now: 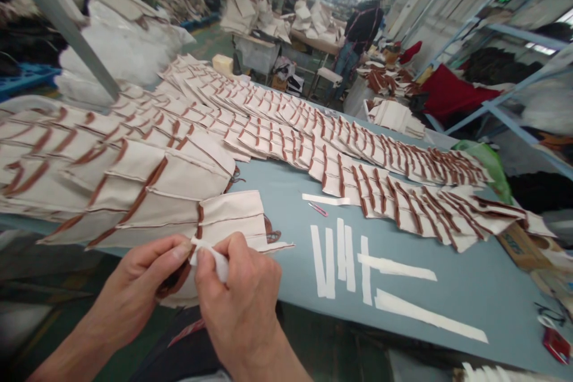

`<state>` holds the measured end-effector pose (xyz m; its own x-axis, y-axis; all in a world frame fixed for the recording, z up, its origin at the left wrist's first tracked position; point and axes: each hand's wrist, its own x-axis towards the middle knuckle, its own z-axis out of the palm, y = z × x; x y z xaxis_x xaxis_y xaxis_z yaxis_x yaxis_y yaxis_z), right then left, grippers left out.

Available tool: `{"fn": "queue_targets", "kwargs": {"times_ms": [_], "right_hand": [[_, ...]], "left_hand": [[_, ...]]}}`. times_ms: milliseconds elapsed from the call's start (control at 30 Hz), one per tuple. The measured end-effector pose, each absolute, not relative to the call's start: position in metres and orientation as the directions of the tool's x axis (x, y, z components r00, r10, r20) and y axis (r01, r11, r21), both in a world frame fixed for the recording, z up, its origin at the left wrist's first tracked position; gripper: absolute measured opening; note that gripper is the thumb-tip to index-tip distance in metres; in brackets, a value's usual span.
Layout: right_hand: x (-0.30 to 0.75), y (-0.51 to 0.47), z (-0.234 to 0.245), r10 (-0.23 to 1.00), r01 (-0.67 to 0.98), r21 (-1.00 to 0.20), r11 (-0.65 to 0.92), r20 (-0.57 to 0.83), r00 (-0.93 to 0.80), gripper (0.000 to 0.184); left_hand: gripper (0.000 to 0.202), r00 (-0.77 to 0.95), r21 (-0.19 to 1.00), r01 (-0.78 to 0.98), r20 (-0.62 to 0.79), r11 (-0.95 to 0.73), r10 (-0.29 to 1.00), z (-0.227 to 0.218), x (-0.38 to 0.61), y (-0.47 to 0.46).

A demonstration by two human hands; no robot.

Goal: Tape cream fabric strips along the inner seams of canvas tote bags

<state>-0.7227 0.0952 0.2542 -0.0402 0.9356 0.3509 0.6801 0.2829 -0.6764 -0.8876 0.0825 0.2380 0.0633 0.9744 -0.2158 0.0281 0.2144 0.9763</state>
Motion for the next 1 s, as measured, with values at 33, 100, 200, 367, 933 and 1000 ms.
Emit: {"fn": "queue_targets", "kwargs": {"times_ms": [33,100,200,367,933,1000], "right_hand": [[-0.724,0.096,0.252,0.936,0.681,-0.677,0.279,0.352,-0.034,0.027],[-0.727,0.097,0.248,0.934,0.686,-0.673,0.276,0.356,-0.026,0.027],[-0.73,0.098,0.244,0.925,0.701,-0.657,0.278,0.379,-0.012,0.028],[-0.731,0.101,0.241,0.91,0.728,-0.623,0.286,0.414,-0.003,0.03],[-0.716,0.104,0.239,0.933,0.702,-0.641,0.309,0.346,-0.094,0.016],[-0.712,0.107,0.243,0.933,0.679,-0.656,0.33,0.337,-0.127,0.015]], "left_hand": [[0.055,0.055,0.976,0.022,-0.217,0.216,0.975,0.236,-0.888,0.082],[0.056,0.043,0.976,0.012,-0.22,0.219,0.975,0.232,-0.888,0.083],[0.056,0.03,0.969,-0.015,-0.246,0.247,0.969,0.226,-0.888,0.084],[0.041,0.057,0.955,-0.021,-0.294,0.295,0.954,0.227,-0.89,0.087],[0.017,-0.108,0.923,0.373,-0.054,0.09,0.993,0.243,-0.866,0.082],[0.018,-0.15,0.931,0.348,-0.066,0.115,0.987,0.25,-0.864,0.08]]}}
